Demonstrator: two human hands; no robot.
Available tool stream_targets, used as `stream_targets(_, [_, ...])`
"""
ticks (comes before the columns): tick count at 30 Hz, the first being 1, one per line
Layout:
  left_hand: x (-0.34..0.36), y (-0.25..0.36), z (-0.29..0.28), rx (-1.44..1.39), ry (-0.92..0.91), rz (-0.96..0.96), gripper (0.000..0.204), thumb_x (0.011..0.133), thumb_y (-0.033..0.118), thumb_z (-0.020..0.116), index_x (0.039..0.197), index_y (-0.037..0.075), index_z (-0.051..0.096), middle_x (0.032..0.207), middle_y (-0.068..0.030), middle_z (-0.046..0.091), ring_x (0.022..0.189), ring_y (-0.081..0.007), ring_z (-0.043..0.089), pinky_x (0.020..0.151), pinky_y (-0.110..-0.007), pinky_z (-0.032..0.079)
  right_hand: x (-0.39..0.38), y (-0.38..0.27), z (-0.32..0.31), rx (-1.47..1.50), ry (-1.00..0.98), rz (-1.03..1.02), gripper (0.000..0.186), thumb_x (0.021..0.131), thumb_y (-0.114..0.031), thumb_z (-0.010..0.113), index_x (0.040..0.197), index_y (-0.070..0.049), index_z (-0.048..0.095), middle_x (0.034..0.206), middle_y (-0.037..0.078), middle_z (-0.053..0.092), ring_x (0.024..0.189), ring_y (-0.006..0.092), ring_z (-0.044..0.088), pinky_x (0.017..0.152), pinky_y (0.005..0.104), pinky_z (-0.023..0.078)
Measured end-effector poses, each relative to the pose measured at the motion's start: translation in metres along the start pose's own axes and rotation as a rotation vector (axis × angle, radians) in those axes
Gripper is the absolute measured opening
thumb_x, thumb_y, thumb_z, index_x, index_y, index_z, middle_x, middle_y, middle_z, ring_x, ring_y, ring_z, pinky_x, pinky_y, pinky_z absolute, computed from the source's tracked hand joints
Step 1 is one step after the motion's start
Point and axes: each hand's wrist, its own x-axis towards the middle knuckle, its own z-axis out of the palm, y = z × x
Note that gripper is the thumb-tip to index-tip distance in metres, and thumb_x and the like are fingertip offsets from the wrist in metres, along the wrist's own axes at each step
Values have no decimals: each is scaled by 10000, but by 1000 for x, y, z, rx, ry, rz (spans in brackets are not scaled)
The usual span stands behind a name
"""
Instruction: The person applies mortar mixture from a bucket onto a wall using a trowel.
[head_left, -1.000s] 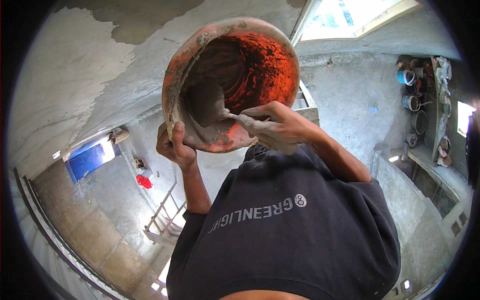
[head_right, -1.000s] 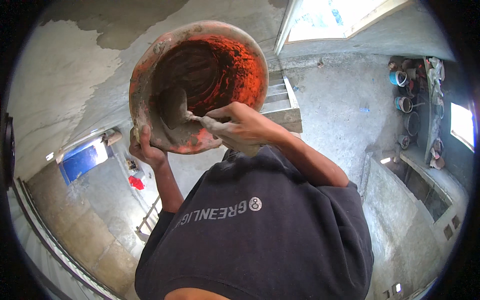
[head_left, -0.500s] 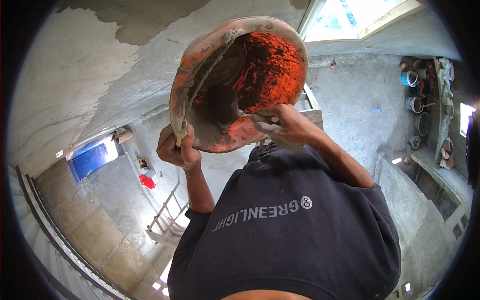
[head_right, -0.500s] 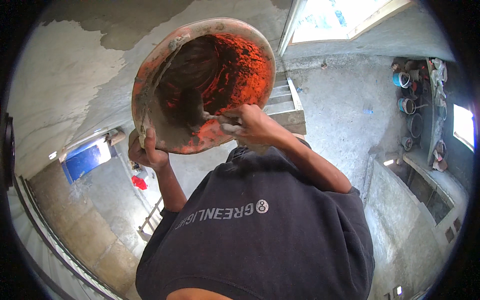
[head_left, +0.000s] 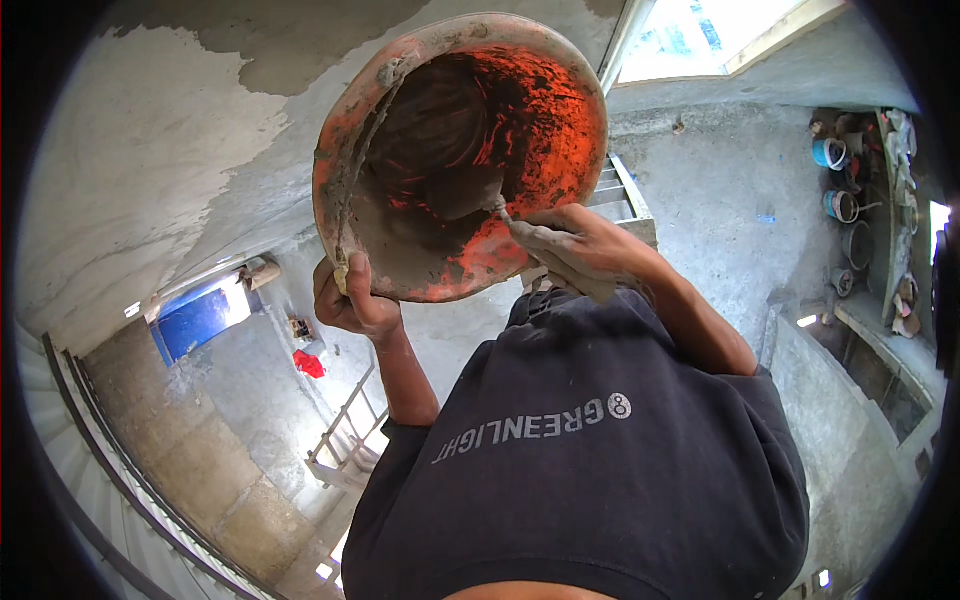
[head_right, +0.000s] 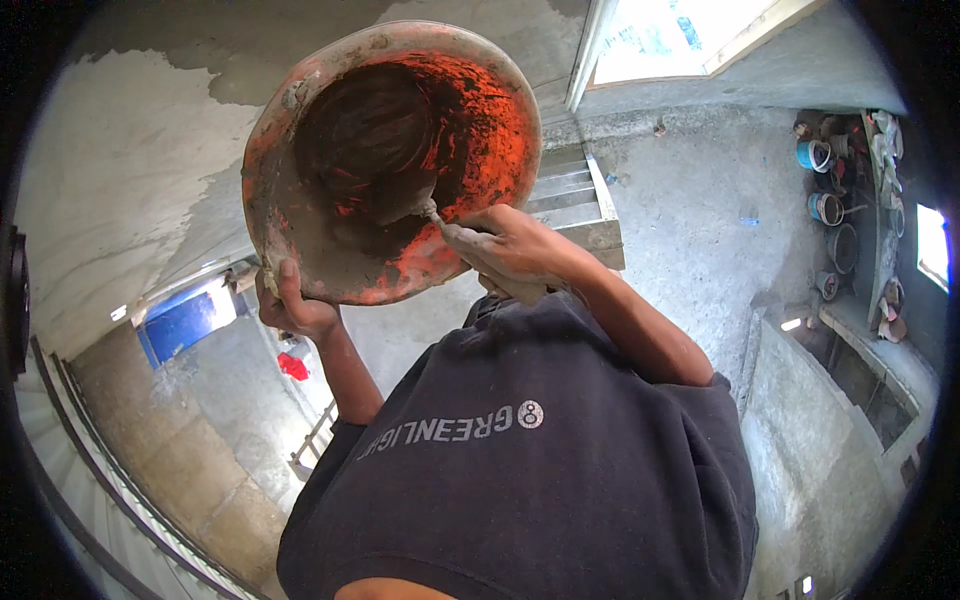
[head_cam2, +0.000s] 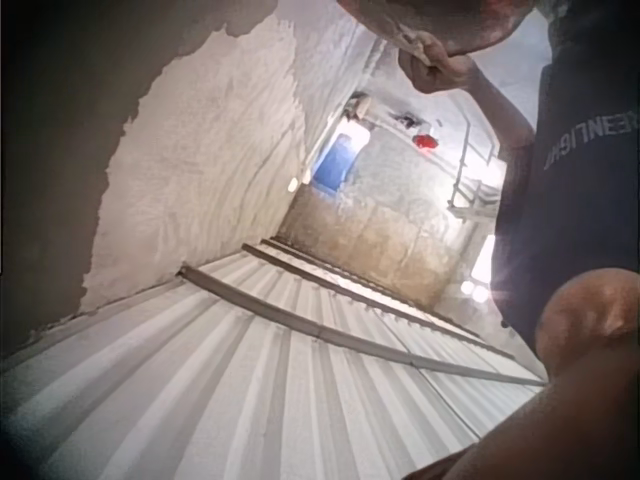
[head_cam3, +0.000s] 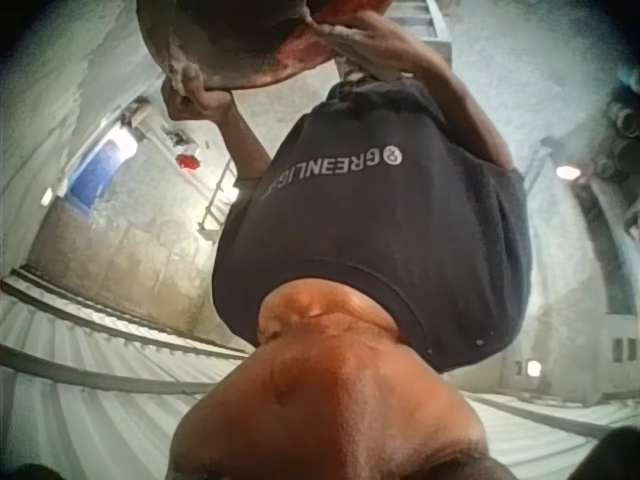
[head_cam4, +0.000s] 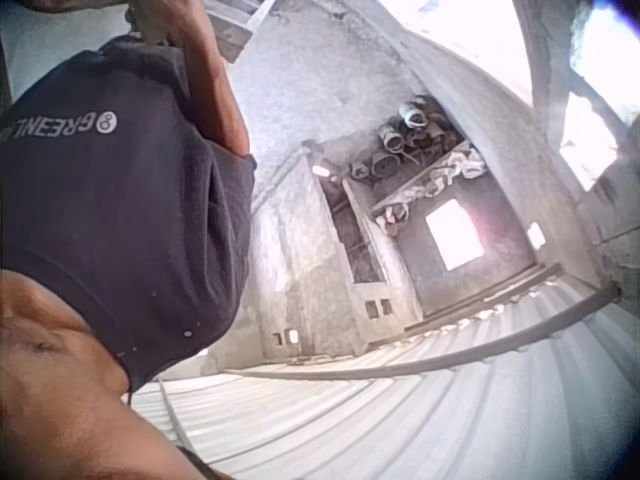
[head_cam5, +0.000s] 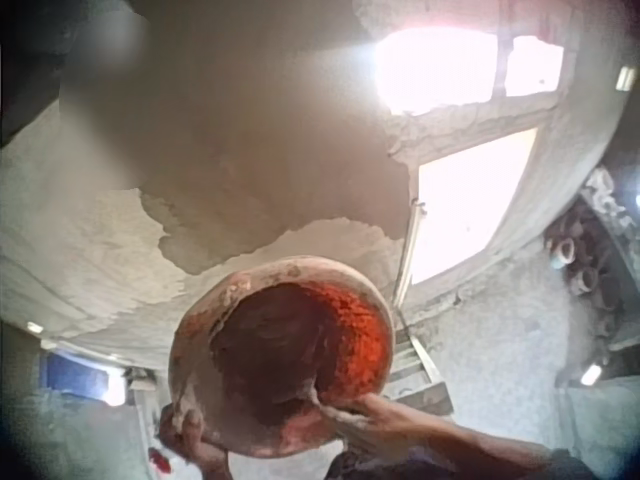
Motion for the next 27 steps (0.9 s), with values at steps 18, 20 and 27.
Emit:
stream_targets(18, [10,16,12,-384,129,-329,364,706,221,629,908,-82,639,897,-169,629,830,-243,609,726,-351,525,45,-23,22,-148,68,-257,343,838,-277,606,1014,17,623,805,232,640,776,321,648,700,391,483])
stream_targets(20, [10,17,11,-370,92,-322,377,713,226,620,923,-86,641,911,-176,631,839,-250,613,735,-357,529,43,-23,27,-145,80,-289,341,837,-269,609,1009,25,620,809,233,640,769,328,646,694,391,481])
stream_targets(27, [10,15,16,-319,64,-323,412,747,250,595,953,-104,637,948,-194,636,854,-258,624,737,-358,533,43,-15,48,-133,207,-296,334,882,-277,583,1032,20,621,718,160,624,646,213,601,645,351,467])
